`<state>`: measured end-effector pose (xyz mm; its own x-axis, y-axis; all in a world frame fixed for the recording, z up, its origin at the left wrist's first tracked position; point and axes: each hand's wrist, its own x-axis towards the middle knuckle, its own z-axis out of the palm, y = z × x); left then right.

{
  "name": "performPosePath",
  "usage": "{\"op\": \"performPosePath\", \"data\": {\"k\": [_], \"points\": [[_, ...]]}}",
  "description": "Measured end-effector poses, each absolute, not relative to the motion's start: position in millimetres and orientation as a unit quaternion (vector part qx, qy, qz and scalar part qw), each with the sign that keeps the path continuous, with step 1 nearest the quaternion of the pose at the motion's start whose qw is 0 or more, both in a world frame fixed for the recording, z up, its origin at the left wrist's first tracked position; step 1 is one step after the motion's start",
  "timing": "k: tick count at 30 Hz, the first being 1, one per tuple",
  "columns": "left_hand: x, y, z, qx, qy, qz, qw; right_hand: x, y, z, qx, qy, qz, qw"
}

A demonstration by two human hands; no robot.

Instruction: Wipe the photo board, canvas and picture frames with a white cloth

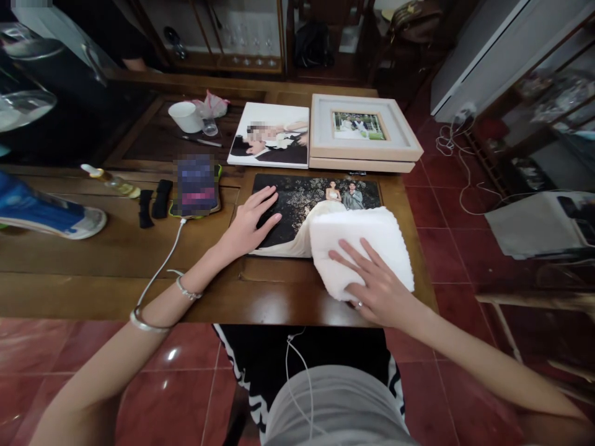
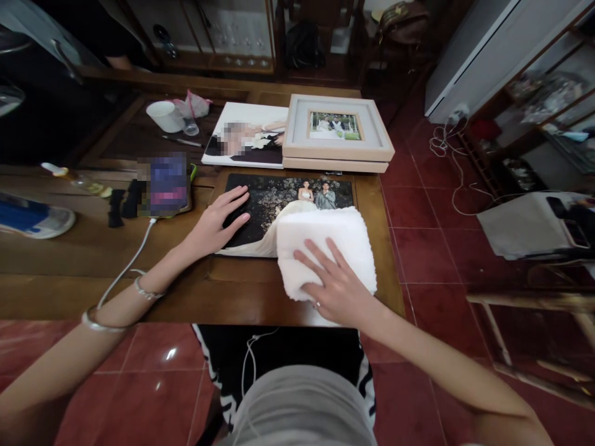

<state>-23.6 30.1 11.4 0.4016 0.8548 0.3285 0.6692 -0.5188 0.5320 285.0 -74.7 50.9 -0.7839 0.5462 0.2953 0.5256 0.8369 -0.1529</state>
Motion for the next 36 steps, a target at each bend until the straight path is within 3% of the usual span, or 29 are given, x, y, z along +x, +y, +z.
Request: {"op": "performPosePath", "data": {"k": [14, 27, 36], "points": [[-27, 34, 17, 0.846, 0.448, 0.244, 0.155, 311, 39, 44, -0.445, -0.881, -0.002, 0.162], [-29, 34, 17, 0.842, 0.459, 0.221, 0.176, 291, -57, 53, -0.28, -0.948, 0.051, 0.14], [-22, 26, 20, 0.829, 0.488, 0.206, 0.179, 316, 32, 51, -0.402, -0.902, 0.019, 0.157]]}}
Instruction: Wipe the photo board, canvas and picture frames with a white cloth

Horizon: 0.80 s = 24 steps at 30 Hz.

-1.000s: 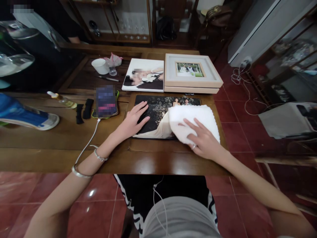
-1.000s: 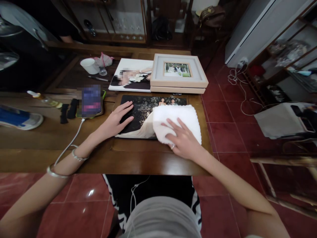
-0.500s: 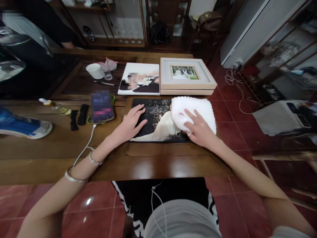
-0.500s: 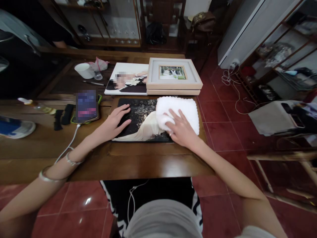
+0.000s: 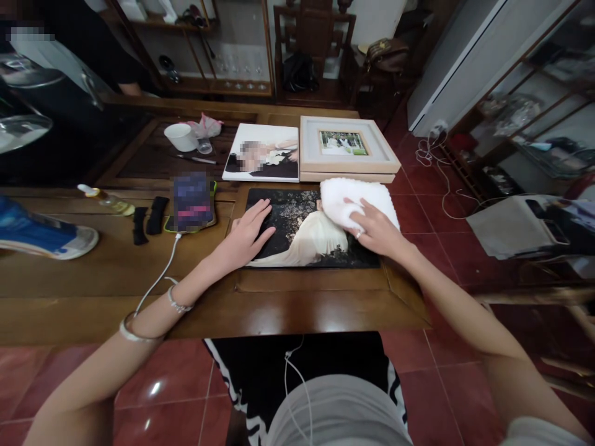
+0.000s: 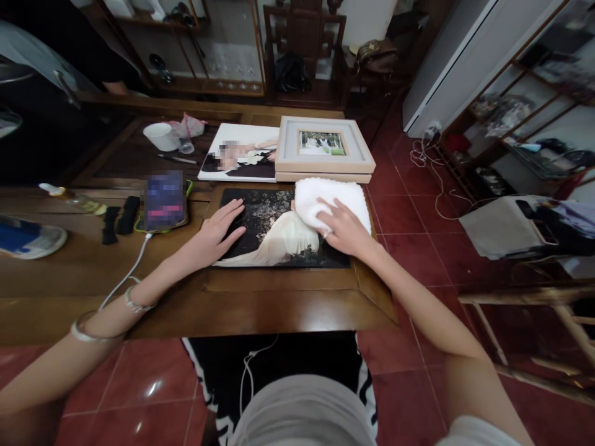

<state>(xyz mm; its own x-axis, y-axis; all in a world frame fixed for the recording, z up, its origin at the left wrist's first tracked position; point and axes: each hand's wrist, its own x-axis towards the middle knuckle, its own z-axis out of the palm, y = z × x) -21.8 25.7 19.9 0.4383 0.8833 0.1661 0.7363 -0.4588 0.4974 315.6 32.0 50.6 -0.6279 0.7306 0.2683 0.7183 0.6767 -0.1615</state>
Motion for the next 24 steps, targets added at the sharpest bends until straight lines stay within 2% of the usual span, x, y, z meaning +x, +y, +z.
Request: {"op": "performPosePath", "data": {"k": [5, 16, 24], "points": [[-19, 21, 23, 0.823, 0.501, 0.195, 0.184, 307, 47, 47, -0.441, -0.882, 0.013, 0.164], [-18, 22, 17, 0.828, 0.497, 0.213, 0.146, 296, -67, 61, -0.301, -0.94, 0.07, 0.145], [-21, 25, 14, 0.828, 0.488, 0.234, 0.146, 321, 4, 44, -0.402, -0.897, 0.022, 0.184]]}}
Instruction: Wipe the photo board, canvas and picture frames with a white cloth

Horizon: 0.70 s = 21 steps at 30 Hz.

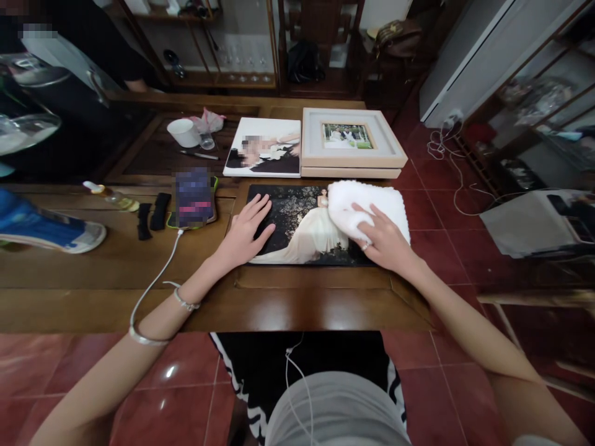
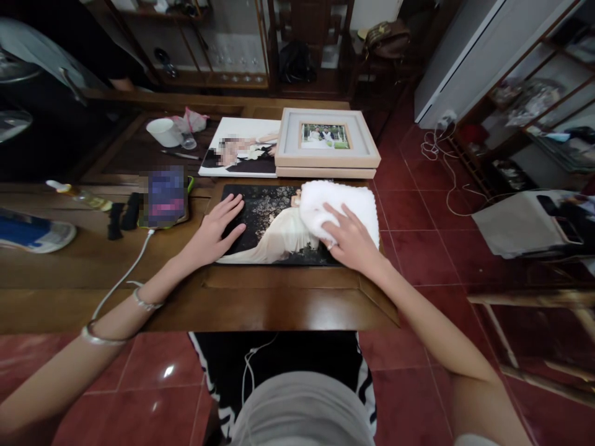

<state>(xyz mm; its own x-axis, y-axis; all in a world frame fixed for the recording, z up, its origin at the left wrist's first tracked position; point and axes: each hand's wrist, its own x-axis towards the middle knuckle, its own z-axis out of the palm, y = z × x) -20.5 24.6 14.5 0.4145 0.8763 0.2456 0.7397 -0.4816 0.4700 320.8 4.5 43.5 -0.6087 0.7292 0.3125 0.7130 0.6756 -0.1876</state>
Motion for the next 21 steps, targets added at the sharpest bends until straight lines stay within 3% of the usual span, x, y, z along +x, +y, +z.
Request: {"op": "performPosePath", "data": {"k": [4, 13, 21], "points": [[-20, 24, 14, 0.826, 0.492, 0.232, 0.146, 321, 11, 40, -0.43, -0.883, 0.006, 0.188], [-21, 25, 10, 0.824, 0.496, 0.229, 0.151, 295, -82, 53, -0.287, -0.942, 0.073, 0.159], [-20, 24, 14, 0.829, 0.498, 0.21, 0.144, 310, 6, 49, -0.373, -0.91, 0.036, 0.175]]}}
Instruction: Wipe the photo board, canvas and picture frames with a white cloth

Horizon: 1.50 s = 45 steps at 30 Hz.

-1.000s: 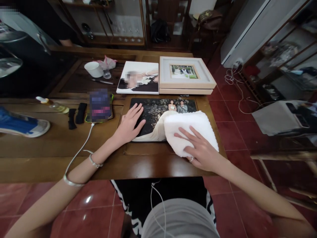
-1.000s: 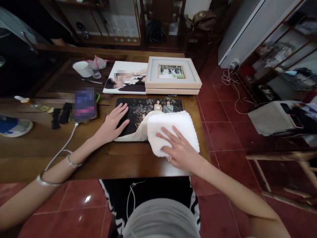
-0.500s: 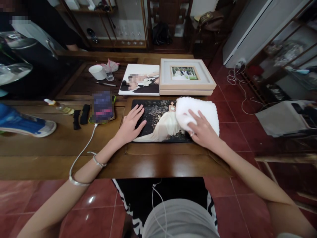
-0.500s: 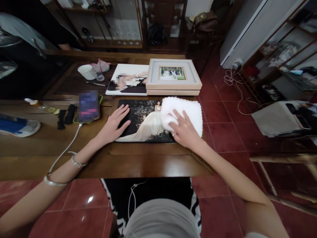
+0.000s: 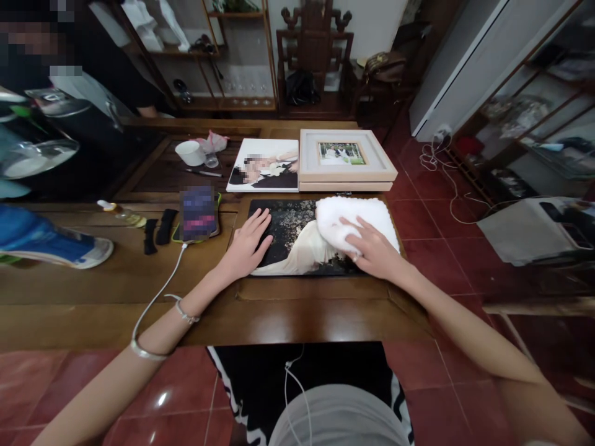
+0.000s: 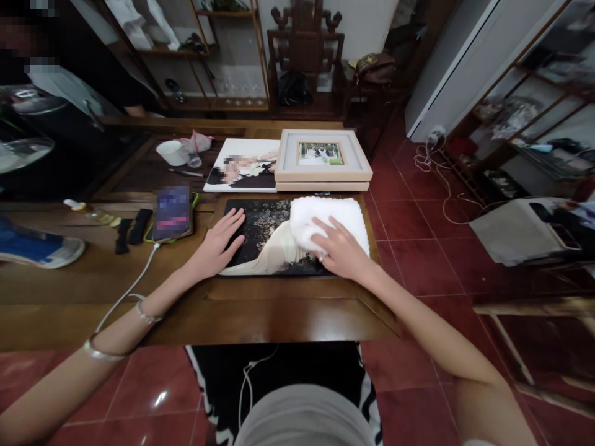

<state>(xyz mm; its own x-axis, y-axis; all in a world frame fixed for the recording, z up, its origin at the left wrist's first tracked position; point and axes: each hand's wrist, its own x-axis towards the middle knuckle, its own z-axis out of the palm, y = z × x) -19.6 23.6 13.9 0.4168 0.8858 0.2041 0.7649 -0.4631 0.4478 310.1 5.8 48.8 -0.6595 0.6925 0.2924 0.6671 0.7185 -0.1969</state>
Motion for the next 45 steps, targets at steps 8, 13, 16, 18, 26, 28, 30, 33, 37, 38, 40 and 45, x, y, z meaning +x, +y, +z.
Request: {"op": "performPosePath", "data": {"k": [8, 13, 16, 18, 26, 28, 30, 33, 37, 38, 40, 45], "points": [[-19, 23, 11, 0.825, 0.496, 0.235, 0.134, 307, 36, 44, -0.399, -0.901, 0.016, 0.171], [-19, 24, 11, 0.824, 0.501, 0.231, 0.131, 296, -40, 46, -0.314, -0.933, 0.043, 0.169], [-21, 24, 10, 0.827, 0.497, 0.229, 0.128, 292, -73, 50, -0.278, -0.944, 0.075, 0.163], [-21, 24, 10, 0.829, 0.495, 0.228, 0.125, 292, -72, 51, -0.27, -0.946, 0.082, 0.159], [-17, 21, 17, 0.831, 0.5, 0.212, 0.119, 298, 38, 56, -0.377, -0.915, 0.032, 0.14], [-17, 21, 18, 0.83, 0.505, 0.205, 0.122, 295, 57, 58, -0.424, -0.897, 0.031, 0.12], [-17, 21, 17, 0.829, 0.505, 0.207, 0.12, 292, 61, 60, -0.445, -0.887, 0.034, 0.115], [-18, 22, 14, 0.829, 0.501, 0.221, 0.111, 291, 39, 60, -0.416, -0.898, 0.047, 0.136], [-19, 24, 10, 0.829, 0.497, 0.233, 0.108, 294, -24, 59, -0.36, -0.919, 0.069, 0.148], [-19, 24, 10, 0.829, 0.496, 0.235, 0.108, 295, -41, 59, -0.352, -0.921, 0.076, 0.149], [-19, 25, 10, 0.83, 0.495, 0.234, 0.109, 297, -70, 60, -0.335, -0.925, 0.094, 0.151], [-19, 26, 11, 0.833, 0.491, 0.23, 0.109, 303, -88, 63, -0.305, -0.935, 0.109, 0.142]]}}
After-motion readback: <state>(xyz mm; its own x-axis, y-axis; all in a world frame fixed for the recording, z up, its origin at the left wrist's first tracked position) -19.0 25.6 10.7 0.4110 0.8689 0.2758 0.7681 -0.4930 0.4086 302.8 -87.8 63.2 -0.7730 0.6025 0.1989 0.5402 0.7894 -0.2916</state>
